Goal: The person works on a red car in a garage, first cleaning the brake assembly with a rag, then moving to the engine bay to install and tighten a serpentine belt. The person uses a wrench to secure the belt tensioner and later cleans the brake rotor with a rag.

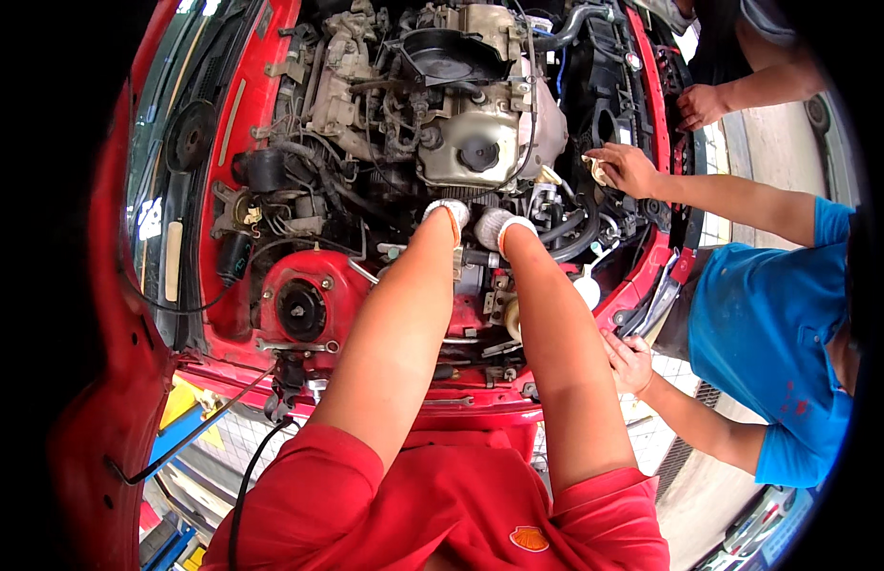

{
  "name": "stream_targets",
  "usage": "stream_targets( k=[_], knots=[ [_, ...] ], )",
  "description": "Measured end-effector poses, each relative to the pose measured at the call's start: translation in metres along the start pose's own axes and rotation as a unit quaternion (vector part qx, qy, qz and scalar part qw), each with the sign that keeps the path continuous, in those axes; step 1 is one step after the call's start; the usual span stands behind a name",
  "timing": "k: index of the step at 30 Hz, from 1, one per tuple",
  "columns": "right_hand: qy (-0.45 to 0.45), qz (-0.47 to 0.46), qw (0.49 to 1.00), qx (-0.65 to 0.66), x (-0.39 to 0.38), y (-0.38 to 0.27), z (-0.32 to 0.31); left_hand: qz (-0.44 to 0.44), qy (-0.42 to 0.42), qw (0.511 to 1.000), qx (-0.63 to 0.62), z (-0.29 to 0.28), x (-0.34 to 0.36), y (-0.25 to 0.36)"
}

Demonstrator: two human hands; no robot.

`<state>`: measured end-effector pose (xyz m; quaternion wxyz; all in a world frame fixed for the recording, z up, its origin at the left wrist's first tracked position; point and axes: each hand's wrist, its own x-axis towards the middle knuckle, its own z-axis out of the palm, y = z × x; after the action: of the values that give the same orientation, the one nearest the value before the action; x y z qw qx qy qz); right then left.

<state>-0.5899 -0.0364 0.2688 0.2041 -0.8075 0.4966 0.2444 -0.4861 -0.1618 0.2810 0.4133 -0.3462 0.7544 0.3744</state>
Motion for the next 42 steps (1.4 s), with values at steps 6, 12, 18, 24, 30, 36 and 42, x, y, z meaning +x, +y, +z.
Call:
stream_targets(
  k=[6, 12, 18, 24, 30, 36, 42],
  knots=[
    [-0.026, 0.148, 0.949, 0.279, 0.001, -0.019, -0.058, -0.03, 0.006, 0.995, -0.091, 0.001, -0.01, -0.03],
    [-0.027, 0.247, 0.89, 0.383, -0.031, -0.022, -0.079, -0.031, -0.014, 0.983, -0.178, -0.001, -0.02, -0.015],
    [-0.068, 0.244, 0.879, 0.404, -0.029, -0.023, -0.099, 0.013, 0.003, 0.987, -0.161, -0.003, -0.012, -0.035],
    [-0.04, 0.269, 0.885, 0.379, -0.02, -0.016, -0.032, -0.039, -0.01, 0.986, -0.161, 0.007, 0.001, 0.002],
    [-0.049, 0.247, 0.892, 0.375, -0.023, -0.01, -0.011, 0.046, -0.023, 0.997, -0.048, 0.006, 0.005, 0.011],
    [-0.043, 0.179, 0.926, 0.331, -0.036, -0.028, -0.113, -0.016, 0.01, 0.993, -0.119, 0.005, 0.011, -0.046],
    [-0.073, 0.209, 0.916, 0.334, -0.028, -0.017, -0.071, -0.023, -0.04, 0.97, -0.237, 0.006, 0.001, -0.009]
  ],
)
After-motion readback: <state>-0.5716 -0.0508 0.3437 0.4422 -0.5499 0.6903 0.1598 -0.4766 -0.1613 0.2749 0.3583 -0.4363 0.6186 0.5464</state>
